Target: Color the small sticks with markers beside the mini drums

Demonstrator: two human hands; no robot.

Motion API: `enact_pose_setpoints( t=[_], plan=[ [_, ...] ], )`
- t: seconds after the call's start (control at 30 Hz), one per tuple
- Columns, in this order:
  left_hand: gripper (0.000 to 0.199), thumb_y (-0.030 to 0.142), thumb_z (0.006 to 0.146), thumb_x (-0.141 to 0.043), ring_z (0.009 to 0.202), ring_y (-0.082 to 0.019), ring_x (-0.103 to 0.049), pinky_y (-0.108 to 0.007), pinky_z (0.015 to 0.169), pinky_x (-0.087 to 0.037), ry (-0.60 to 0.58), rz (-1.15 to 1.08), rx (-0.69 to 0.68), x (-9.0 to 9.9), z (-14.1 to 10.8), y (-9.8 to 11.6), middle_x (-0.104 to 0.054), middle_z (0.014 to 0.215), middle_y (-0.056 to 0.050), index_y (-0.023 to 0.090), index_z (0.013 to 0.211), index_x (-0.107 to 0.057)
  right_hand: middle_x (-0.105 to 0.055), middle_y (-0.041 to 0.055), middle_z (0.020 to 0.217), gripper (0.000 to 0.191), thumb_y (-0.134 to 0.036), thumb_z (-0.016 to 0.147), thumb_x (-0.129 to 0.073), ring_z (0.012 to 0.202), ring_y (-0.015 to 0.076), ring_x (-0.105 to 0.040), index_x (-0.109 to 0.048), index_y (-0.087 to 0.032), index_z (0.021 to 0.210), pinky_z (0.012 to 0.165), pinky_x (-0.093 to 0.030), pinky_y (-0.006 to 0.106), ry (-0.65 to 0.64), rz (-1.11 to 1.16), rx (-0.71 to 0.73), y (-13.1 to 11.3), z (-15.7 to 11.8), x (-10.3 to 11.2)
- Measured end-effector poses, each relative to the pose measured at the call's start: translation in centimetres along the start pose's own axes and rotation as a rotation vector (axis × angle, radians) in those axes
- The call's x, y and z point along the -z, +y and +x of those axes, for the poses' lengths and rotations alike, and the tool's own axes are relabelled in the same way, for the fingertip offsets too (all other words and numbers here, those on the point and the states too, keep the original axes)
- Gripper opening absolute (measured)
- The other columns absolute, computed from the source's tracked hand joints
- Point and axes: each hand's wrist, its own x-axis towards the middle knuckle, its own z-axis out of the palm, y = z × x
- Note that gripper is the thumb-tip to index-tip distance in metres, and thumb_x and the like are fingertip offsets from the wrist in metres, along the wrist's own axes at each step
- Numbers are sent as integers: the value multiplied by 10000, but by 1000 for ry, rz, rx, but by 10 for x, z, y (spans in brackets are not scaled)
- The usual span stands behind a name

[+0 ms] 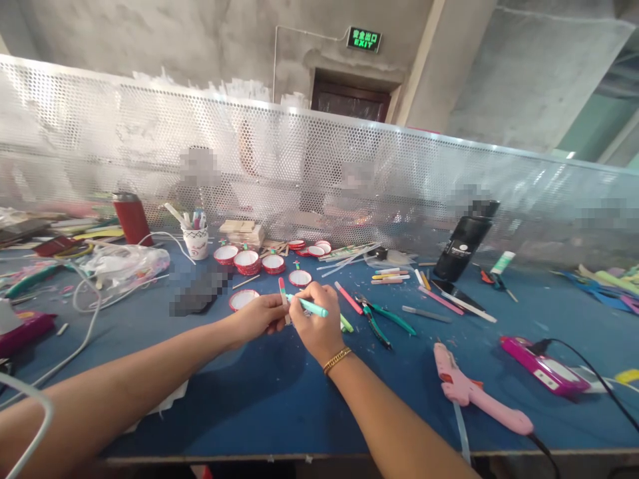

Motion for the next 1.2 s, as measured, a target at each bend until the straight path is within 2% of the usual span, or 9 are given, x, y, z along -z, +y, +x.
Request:
enact_pose_setpoints(
  t=[0.63,0.8,1.1,1.2],
  plan=[
    [304,443,824,-463,441,-62,-386,-208,462,-275,0,65,-57,0,-1,-2,-479,536,48,170,696,-504,-584,-13,633,140,-202,788,-549,658,166,-507,-491,-217,662,714,-395,318,-1,-57,18,0,0,-2],
    [291,439,813,-480,451,-69,-398,-210,464,-271,37,85,-47,2,0,-3,-492,538,43,175,690,-495,-593,-5,653,130,-209,803,-546,677,170,-511,-506,-212,679,725,-390,321,28,-64,23,0,0,0],
    [281,431,816,-465,452,-69,-394,-211,468,-275,25,105,-53,0,0,-3,-484,543,49,178,699,-502,-607,-17,644,122,-209,820,-539,643,155,-517,-522,-211,699,765,-380,333,-42,-60,39,-1,0,-2],
    [284,437,820,-461,447,-72,-387,-214,463,-264,29,103,-63,0,1,-4,-475,534,50,182,700,-501,-601,-20,633,125,-202,814,-537,633,154,-511,-519,-213,691,744,-381,328,-23,-67,39,0,1,-1]
  ],
)
